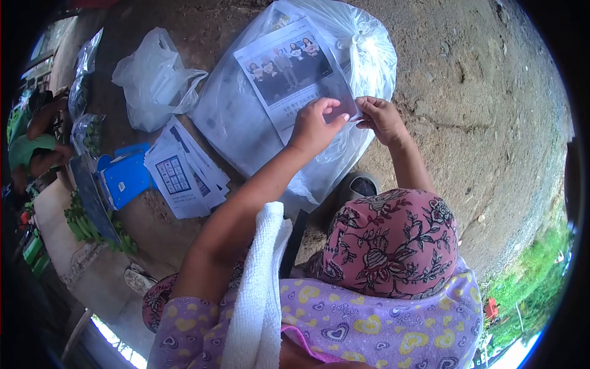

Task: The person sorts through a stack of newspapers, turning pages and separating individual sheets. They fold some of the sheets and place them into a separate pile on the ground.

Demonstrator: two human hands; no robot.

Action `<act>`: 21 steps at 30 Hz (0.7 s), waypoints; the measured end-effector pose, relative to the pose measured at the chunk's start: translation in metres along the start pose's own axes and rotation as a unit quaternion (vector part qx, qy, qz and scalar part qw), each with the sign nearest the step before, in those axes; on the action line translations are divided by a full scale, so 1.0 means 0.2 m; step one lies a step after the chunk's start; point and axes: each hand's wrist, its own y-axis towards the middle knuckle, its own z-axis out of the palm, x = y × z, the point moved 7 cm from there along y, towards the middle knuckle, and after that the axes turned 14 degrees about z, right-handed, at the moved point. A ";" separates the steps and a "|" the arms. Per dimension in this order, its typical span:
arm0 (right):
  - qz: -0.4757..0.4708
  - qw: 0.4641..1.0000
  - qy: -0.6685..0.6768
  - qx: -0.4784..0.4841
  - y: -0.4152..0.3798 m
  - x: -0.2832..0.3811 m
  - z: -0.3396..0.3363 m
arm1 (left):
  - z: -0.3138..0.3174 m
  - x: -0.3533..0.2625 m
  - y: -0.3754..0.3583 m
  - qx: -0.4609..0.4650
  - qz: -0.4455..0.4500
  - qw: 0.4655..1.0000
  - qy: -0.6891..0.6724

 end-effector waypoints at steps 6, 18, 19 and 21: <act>-0.032 0.999 -0.009 0.036 0.03 0.02 0.13 | -0.04 -0.02 0.01 -0.034 0.004 0.999 0.002; -0.122 0.949 -0.216 -0.193 0.00 0.13 0.00 | -0.33 0.11 0.00 -0.134 -0.067 0.982 -0.114; -0.181 0.906 -0.276 -0.266 -0.04 0.17 -0.02 | -0.41 0.05 0.01 -0.144 -0.060 0.978 -0.138; -0.265 0.814 -0.356 -0.374 -0.13 0.25 0.00 | -0.54 -0.07 0.02 -0.176 -0.084 0.947 -0.254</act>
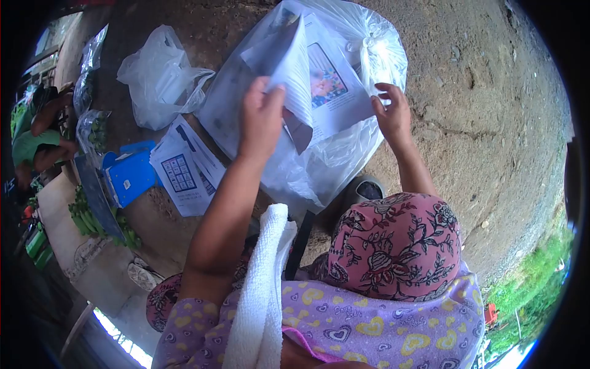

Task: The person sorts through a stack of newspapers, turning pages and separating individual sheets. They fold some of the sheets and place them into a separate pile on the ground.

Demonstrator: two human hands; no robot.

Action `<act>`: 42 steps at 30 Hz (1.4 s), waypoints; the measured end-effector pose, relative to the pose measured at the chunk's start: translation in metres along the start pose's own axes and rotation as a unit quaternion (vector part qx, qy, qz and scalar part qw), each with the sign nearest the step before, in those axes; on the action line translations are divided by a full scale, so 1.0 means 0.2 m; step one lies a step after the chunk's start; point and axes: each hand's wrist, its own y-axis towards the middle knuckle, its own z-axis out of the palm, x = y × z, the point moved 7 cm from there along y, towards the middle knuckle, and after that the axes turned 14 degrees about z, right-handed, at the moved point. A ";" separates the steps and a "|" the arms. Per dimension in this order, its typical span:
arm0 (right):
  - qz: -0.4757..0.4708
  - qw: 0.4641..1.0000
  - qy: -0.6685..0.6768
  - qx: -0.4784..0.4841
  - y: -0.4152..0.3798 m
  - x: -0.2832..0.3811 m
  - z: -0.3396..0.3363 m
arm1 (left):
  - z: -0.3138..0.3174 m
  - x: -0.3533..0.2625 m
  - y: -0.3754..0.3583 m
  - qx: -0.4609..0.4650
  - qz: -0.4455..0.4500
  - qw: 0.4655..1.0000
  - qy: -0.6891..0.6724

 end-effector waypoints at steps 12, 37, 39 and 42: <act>0.383 0.510 0.573 0.514 -0.37 0.36 0.39 | -0.22 -0.25 -0.12 -0.029 0.026 0.943 -0.329; -0.111 0.897 0.358 0.233 -0.27 0.71 0.07 | 0.19 -0.30 -0.16 0.088 0.137 0.986 -0.044; -0.190 0.916 0.294 0.197 -0.28 0.86 -0.06 | 0.19 -0.43 -0.15 0.095 0.152 0.983 -0.046; -0.272 0.913 0.244 0.182 -0.30 1.01 -0.17 | 0.15 -0.50 -0.14 0.098 0.142 0.982 -0.081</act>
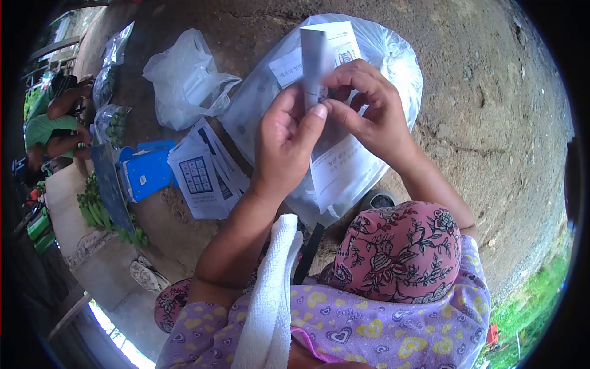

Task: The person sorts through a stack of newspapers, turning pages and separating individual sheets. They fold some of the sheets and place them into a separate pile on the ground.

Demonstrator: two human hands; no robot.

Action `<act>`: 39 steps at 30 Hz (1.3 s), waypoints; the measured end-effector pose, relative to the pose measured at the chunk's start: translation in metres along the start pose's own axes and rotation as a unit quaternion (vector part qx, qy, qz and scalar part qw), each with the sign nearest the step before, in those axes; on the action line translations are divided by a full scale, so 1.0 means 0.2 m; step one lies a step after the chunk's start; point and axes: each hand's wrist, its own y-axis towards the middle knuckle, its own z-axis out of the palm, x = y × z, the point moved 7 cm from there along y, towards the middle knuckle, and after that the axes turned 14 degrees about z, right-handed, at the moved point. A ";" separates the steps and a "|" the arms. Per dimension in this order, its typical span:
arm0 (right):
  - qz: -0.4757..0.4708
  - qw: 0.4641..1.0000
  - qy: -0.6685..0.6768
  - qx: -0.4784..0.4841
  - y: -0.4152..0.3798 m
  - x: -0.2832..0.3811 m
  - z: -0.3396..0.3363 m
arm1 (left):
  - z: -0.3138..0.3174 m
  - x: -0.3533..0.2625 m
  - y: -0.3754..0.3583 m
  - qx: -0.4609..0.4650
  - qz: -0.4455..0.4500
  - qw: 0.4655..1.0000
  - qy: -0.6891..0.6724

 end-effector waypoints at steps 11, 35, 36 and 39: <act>0.122 0.972 0.176 0.096 -0.01 -0.11 0.09 | -0.08 0.08 -0.13 0.028 -0.068 0.986 0.152; 0.062 0.979 0.184 0.057 -0.04 -0.01 0.04 | 0.09 -0.07 -0.08 0.070 0.107 0.972 0.198; 0.066 0.976 0.196 0.061 -0.04 -0.02 0.05 | 0.08 -0.07 -0.08 0.061 0.107 0.972 0.198; 0.066 0.969 0.227 0.073 -0.04 -0.04 0.06 | 0.06 -0.06 -0.08 0.040 0.107 0.970 0.212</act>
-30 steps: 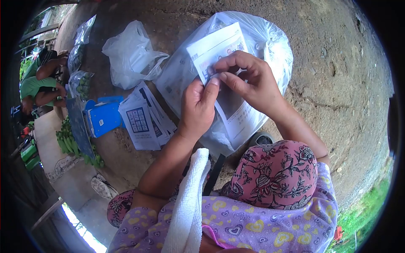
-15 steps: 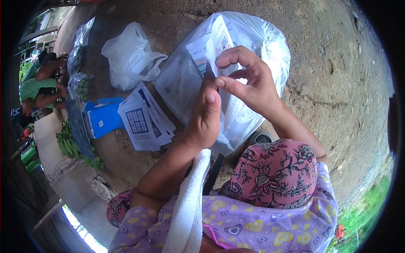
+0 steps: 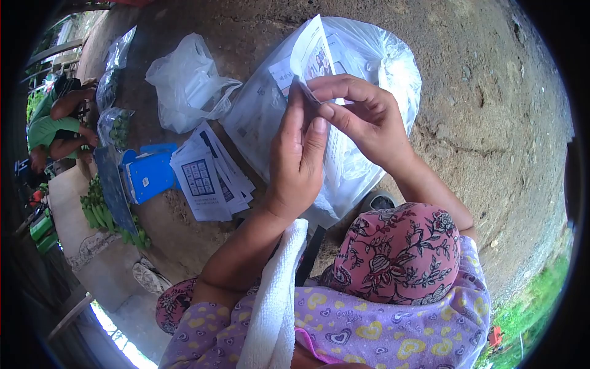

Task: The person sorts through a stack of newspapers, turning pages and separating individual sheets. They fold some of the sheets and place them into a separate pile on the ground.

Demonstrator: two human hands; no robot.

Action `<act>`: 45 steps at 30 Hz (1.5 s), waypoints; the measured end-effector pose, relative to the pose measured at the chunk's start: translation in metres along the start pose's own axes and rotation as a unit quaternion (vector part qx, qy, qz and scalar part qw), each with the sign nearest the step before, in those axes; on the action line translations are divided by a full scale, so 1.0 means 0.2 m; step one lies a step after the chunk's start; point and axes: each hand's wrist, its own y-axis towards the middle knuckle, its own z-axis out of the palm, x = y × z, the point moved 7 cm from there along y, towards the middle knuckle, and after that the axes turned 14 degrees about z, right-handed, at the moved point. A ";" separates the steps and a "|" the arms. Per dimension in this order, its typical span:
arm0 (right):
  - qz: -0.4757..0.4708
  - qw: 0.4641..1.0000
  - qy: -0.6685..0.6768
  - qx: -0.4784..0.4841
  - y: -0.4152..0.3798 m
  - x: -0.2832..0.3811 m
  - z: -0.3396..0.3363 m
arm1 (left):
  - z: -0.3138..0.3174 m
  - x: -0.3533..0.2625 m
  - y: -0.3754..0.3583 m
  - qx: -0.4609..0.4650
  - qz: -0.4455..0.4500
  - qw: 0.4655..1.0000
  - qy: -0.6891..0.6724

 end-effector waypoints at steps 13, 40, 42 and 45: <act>0.028 0.999 0.018 0.012 0.00 -0.01 -0.02 | -0.01 0.02 0.00 0.024 0.025 0.986 0.163; -0.063 0.997 -0.037 0.025 0.01 0.10 -0.02 | -0.03 -0.02 0.01 0.041 0.050 0.978 0.198; -0.053 0.998 0.002 0.035 0.01 0.09 -0.02 | -0.03 -0.01 0.01 0.042 0.051 0.979 0.195; -0.045 0.998 0.030 0.038 0.01 0.08 -0.02 | -0.03 -0.02 0.02 0.045 0.051 0.978 0.195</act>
